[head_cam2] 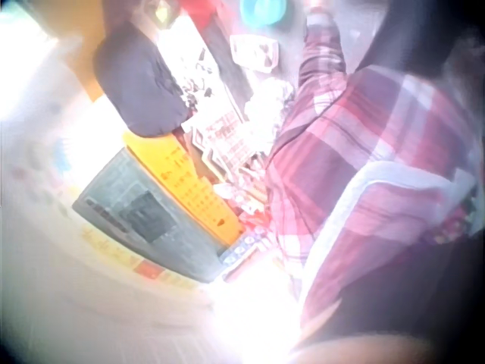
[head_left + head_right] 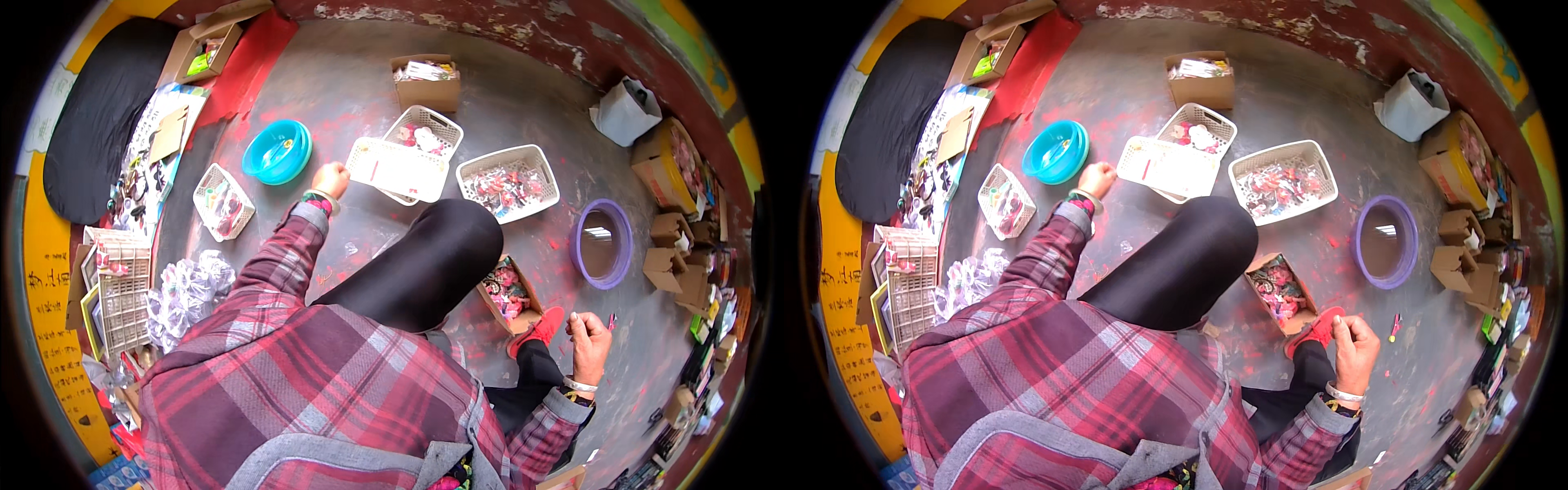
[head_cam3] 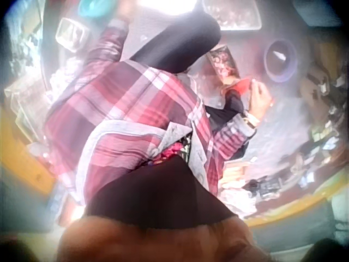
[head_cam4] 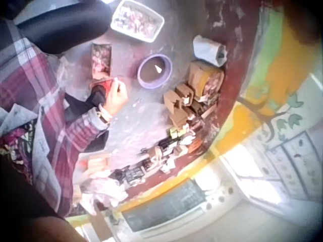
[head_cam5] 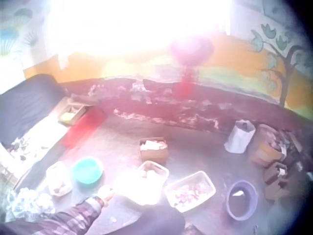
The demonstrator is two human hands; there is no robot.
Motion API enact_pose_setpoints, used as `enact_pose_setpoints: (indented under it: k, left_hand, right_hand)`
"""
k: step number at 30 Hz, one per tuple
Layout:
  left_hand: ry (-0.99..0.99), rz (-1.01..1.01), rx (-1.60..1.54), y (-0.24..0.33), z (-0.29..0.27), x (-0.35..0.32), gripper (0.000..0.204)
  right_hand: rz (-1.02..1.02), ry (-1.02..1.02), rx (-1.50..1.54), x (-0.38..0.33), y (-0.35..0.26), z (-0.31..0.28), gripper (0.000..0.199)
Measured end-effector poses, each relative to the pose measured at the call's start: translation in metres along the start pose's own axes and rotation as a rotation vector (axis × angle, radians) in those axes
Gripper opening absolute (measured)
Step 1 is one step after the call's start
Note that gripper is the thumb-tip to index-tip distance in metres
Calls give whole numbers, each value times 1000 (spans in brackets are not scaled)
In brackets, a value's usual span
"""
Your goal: The person sits on the floor and wraps small decorative items, such as flowers and figurines, in clear plastic bags. They pick items from a white basket, seal the bags, and place the wrapped items into a cardboard box.
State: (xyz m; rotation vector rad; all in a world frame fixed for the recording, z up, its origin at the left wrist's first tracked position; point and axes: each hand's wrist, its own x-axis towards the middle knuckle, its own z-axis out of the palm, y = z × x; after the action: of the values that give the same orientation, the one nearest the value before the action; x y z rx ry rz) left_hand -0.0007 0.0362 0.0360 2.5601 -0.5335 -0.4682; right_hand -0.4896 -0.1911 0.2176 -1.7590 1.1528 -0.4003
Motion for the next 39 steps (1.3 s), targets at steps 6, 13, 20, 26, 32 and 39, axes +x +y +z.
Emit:
enact_pose_setpoints:
  k: [6,13,20,26,32,39]
  left_hand:
    - [-77,44,-21,0,48,6,24]
    - [-105,215,34,35,105,41,36]
    - [-181,364,351,53,130,59,30]
    - [-207,322,437,58,143,68,28]
    - [-197,299,491,70,136,64,28]
    - [-180,146,205,56,142,66,26]
  right_hand:
    - [96,-42,-17,21,1,12,21]
    - [121,-107,-52,40,7,29,16]
    - [125,-106,-57,46,12,32,17]
    - [139,-126,-57,46,5,35,19]
    - [78,-123,-72,45,9,35,18]
    - [56,-145,-89,43,12,36,17]
